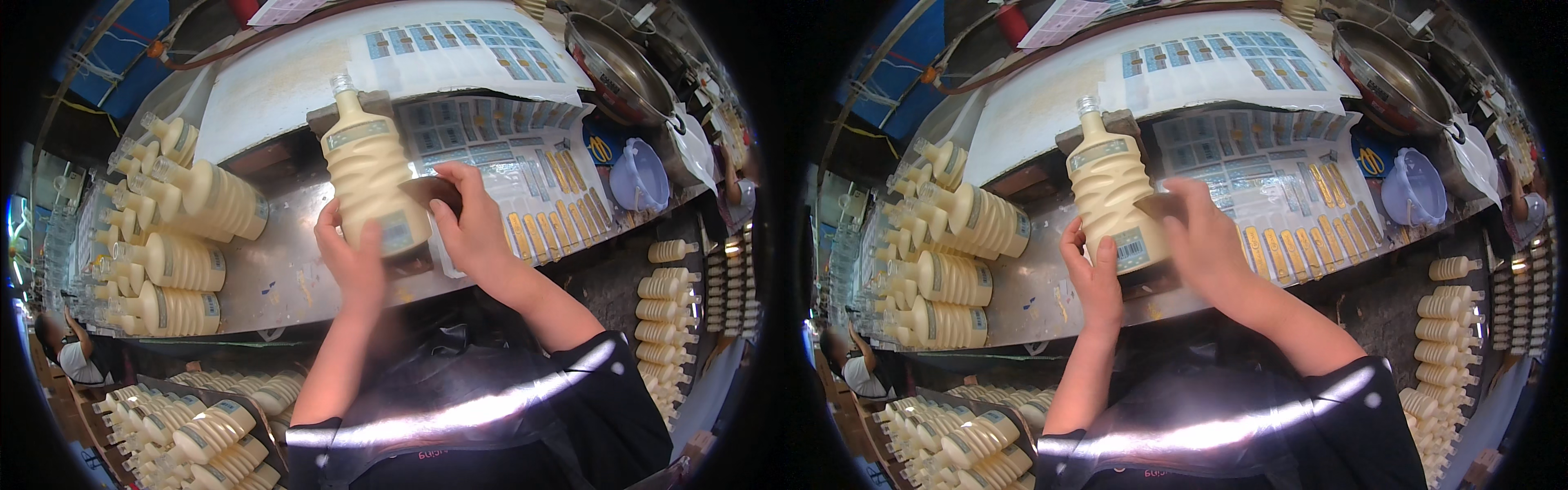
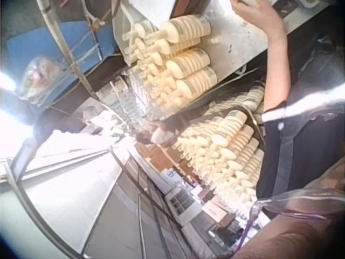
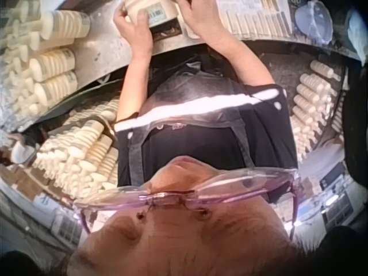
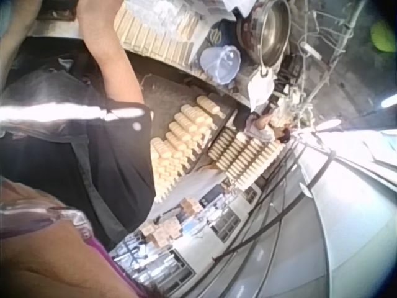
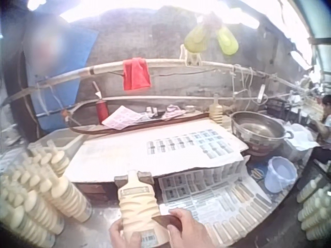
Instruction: The person applies adhesive labels to the bodies of ribbed plastic bottles. They pick a label from a sheet, wrap it around the bottle, and smooth it down by hand. Finished bottles are placed on the table among others.
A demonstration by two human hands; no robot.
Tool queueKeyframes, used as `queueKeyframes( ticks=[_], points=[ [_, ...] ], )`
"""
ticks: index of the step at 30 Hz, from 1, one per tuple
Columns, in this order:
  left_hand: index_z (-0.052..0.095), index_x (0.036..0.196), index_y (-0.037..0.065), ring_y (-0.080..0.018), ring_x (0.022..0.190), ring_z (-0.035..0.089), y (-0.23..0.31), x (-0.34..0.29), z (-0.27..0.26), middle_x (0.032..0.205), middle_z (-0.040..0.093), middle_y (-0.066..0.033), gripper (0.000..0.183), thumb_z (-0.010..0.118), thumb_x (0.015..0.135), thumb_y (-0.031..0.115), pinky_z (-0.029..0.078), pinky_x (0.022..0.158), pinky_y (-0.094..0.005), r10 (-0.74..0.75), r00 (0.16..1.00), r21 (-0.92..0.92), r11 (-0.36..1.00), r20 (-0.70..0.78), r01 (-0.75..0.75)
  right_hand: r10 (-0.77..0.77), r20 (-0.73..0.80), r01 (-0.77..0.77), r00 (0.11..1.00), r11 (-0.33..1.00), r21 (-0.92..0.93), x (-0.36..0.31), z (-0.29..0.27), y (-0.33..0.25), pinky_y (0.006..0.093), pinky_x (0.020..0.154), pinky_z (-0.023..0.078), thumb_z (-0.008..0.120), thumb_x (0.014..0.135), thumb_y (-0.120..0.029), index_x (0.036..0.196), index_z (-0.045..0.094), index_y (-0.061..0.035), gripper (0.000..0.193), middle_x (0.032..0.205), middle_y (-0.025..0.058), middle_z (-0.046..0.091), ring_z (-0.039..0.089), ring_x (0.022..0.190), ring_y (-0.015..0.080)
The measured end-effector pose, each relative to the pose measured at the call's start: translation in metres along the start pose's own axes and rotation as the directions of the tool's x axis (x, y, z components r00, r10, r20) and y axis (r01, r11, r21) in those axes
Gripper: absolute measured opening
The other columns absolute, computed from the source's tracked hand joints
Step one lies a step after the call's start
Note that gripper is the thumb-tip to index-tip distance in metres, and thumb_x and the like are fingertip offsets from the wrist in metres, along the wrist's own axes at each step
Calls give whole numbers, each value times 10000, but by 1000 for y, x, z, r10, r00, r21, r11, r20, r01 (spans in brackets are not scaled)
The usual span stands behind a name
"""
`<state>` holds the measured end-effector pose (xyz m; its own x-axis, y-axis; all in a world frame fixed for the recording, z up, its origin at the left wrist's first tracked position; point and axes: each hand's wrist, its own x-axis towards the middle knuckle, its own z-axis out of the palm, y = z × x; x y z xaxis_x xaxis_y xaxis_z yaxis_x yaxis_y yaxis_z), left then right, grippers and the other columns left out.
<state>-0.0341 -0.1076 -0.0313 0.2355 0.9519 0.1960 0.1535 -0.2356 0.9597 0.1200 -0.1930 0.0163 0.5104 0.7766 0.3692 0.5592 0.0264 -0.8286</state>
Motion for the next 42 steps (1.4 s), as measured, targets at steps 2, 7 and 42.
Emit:
queueKeyframes(
  ticks=[2,7,42],
  points=[
    [462,1400,-9,-282,1227,501,1,1,-3,1295,520,-160,577,686,936,251,387,1087,-427,-76,997,-107,991,12,77,-183,46,186,982,978,-97,0,-6,-2,390,850,563,683,846,42,1187,596,-3,354,1081,157,698,708,984,328],
    [539,1336,2,-229,1188,533,-7,8,-14,1242,570,-123,472,705,959,232,420,1048,-381,-160,986,-217,962,45,166,-622,205,642,756,765,-47,-13,-10,-19,400,753,562,711,749,-26,997,701,-79,253,880,65,719,723,827,282],
    [334,1559,-3,-358,1361,424,-16,-16,-11,1506,371,-230,712,603,970,292,323,1173,-469,-65,993,-34,997,93,69,-329,37,329,944,917,-224,26,-9,-16,400,720,565,748,833,-45,1043,707,-74,216,905,122,745,727,807,324]
  ],
)
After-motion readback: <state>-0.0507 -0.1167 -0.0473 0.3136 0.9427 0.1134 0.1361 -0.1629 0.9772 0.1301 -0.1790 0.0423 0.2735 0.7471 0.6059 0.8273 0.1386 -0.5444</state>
